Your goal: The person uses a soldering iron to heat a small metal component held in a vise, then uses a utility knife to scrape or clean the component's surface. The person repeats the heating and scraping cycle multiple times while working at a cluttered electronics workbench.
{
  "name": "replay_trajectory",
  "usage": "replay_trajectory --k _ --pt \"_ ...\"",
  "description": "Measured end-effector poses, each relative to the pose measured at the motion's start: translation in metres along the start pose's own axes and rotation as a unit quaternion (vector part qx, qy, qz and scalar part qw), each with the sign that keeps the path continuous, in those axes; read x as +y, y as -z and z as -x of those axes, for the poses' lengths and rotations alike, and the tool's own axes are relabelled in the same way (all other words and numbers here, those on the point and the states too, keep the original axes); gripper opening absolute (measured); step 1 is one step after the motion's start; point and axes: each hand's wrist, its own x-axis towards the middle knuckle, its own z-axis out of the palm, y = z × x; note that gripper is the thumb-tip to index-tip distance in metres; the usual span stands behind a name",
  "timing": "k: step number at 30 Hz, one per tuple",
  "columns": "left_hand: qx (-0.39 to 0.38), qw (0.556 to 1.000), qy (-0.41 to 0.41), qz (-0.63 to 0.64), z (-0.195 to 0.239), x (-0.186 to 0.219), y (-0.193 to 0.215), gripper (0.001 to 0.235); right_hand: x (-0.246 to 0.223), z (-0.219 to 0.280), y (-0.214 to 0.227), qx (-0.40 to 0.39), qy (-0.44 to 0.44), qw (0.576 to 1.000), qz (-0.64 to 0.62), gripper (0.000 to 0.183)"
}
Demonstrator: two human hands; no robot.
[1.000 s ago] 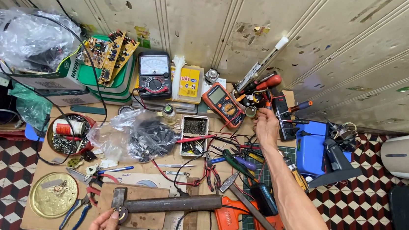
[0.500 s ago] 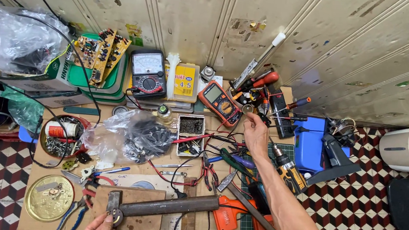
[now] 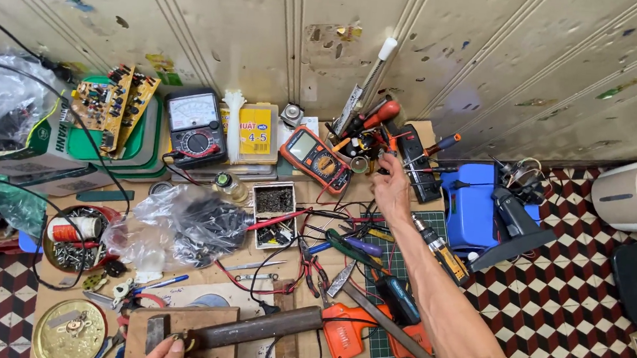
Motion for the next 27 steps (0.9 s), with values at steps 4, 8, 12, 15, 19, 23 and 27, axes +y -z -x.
replay_trajectory --k 4,8,12,15,19,23,27 --pt "-0.022 0.999 0.037 -0.009 0.058 0.063 -0.081 0.033 0.007 -0.015 -0.007 -0.048 0.011 0.995 -0.088 0.069" --pt "-0.064 0.990 0.118 -0.045 0.082 0.082 -0.125 0.030 0.008 -0.007 -0.013 -0.095 0.015 0.995 -0.029 0.082" --pt "-0.078 0.987 0.127 -0.063 0.083 0.086 -0.135 0.030 -0.029 0.022 -0.014 -0.121 0.004 0.992 0.036 0.086" --pt "-0.090 0.986 0.117 -0.072 0.080 0.089 -0.135 0.030 -0.030 0.026 -0.021 -0.151 -0.002 0.989 0.000 0.092" --pt "-0.103 0.985 0.119 -0.066 0.079 0.087 -0.133 0.029 -0.038 0.027 -0.030 -0.161 0.015 0.986 0.028 0.102" --pt "-0.109 0.983 0.124 -0.085 0.075 0.084 -0.137 0.030 -0.046 0.026 -0.034 -0.173 -0.005 0.982 0.071 0.111" --pt "-0.126 0.981 0.118 -0.089 0.075 0.093 -0.145 0.030 -0.042 0.026 -0.014 -0.168 -0.004 0.985 0.032 0.105"
